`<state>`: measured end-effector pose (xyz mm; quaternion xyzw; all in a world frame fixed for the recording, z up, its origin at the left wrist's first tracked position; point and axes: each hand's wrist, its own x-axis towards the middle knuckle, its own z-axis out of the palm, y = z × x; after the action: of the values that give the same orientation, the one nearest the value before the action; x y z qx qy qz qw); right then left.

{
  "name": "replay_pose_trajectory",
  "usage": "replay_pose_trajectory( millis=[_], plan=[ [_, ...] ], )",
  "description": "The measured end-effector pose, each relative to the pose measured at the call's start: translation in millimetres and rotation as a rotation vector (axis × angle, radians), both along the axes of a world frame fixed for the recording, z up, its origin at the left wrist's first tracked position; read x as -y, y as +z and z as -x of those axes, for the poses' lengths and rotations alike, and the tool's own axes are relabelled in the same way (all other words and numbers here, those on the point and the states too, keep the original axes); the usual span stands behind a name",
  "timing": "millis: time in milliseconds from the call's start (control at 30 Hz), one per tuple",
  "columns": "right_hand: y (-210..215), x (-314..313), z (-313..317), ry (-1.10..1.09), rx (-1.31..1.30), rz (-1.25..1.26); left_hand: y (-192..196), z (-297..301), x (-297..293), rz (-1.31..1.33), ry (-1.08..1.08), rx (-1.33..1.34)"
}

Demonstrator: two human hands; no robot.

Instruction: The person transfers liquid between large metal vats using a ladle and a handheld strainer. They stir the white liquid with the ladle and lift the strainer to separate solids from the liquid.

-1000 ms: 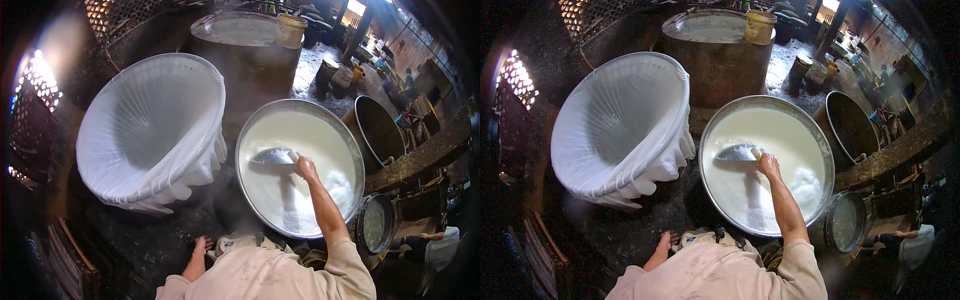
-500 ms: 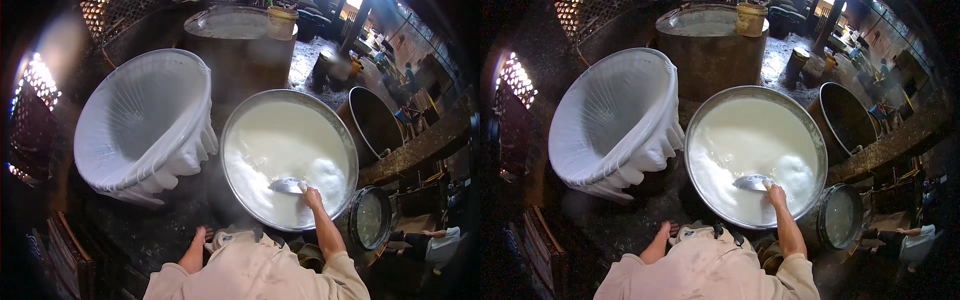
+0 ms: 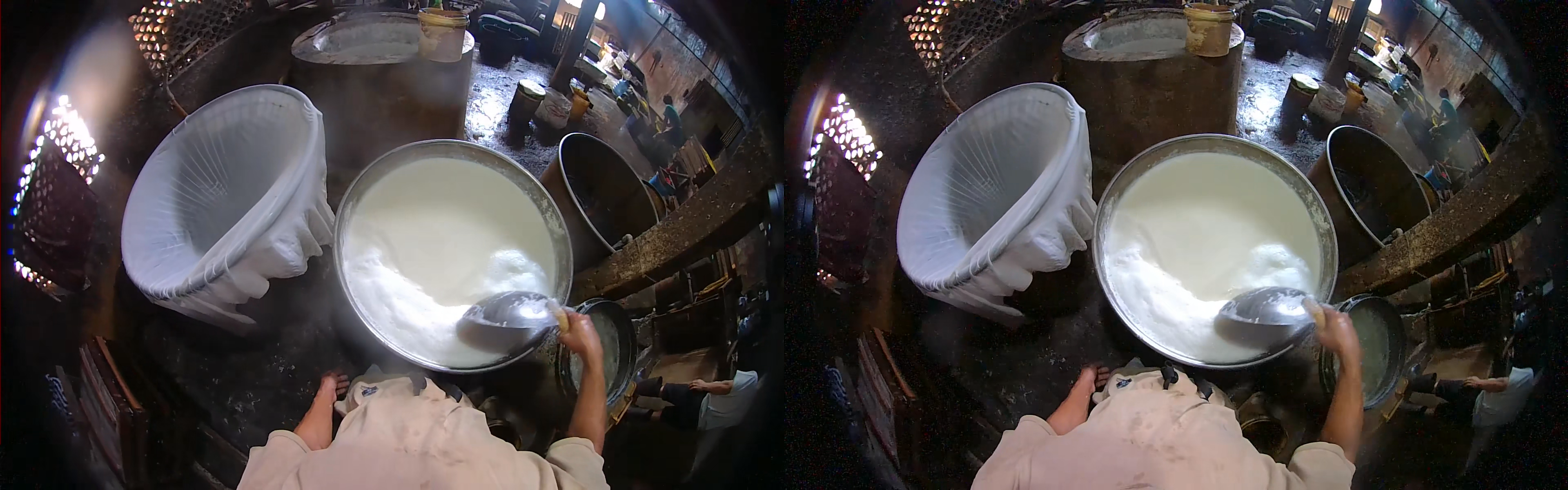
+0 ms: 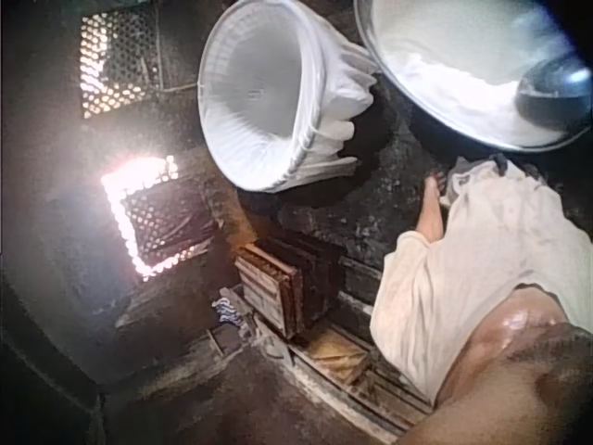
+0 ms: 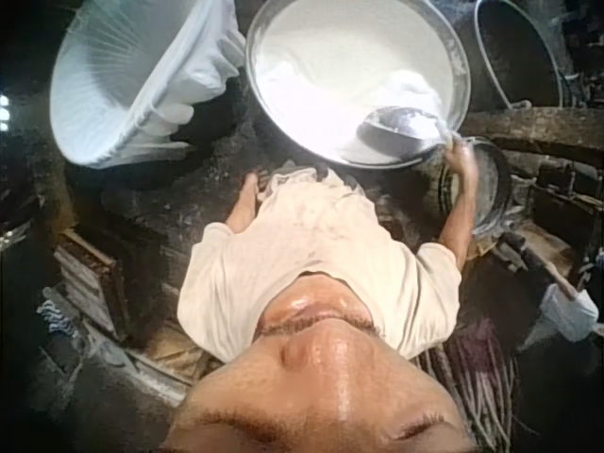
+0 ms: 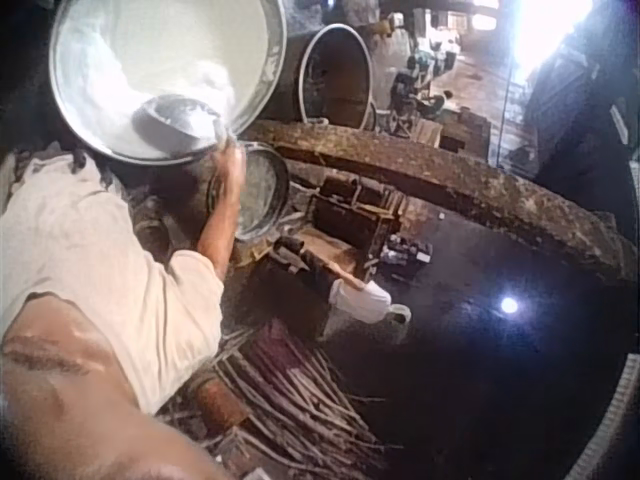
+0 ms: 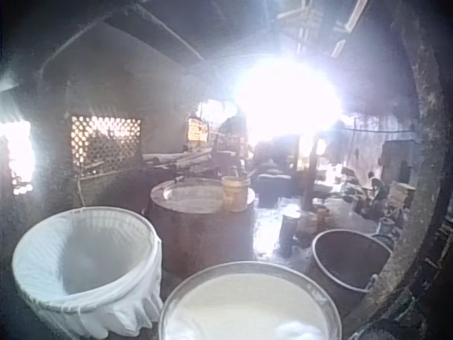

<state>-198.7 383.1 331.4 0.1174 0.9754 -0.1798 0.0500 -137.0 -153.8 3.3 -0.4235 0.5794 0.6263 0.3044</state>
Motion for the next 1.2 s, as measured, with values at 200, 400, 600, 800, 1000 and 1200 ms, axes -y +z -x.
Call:
replay_pose_trajectory(
  millis=[200,400,600,800,1000,1200],
  plan=[
    [-53.4,-46.8,47.3,-0.116,-0.249,0.013,-17.6,-34.8,4.8,0.015,0.088,0.035],
    [-177.1,-79.6,95.1,-0.357,-0.185,0.013,1.3,-33.4,-7.2,-0.023,0.127,0.022],
    [-181.7,9.9,86.5,-0.265,-0.131,0.315,4.4,-50.9,11.0,0.026,0.242,0.022],
    [-211.0,69.2,68.2,-0.243,-0.035,0.303,-9.4,-31.3,26.9,-0.003,0.162,0.089],
    [-194.2,148.8,54.3,-0.265,0.047,0.444,-12.4,3.2,48.4,0.021,0.11,0.046],
    [-157.9,207.1,35.5,-0.198,0.077,0.524,-5.5,38.7,66.8,-0.011,0.112,0.005]
  ],
)
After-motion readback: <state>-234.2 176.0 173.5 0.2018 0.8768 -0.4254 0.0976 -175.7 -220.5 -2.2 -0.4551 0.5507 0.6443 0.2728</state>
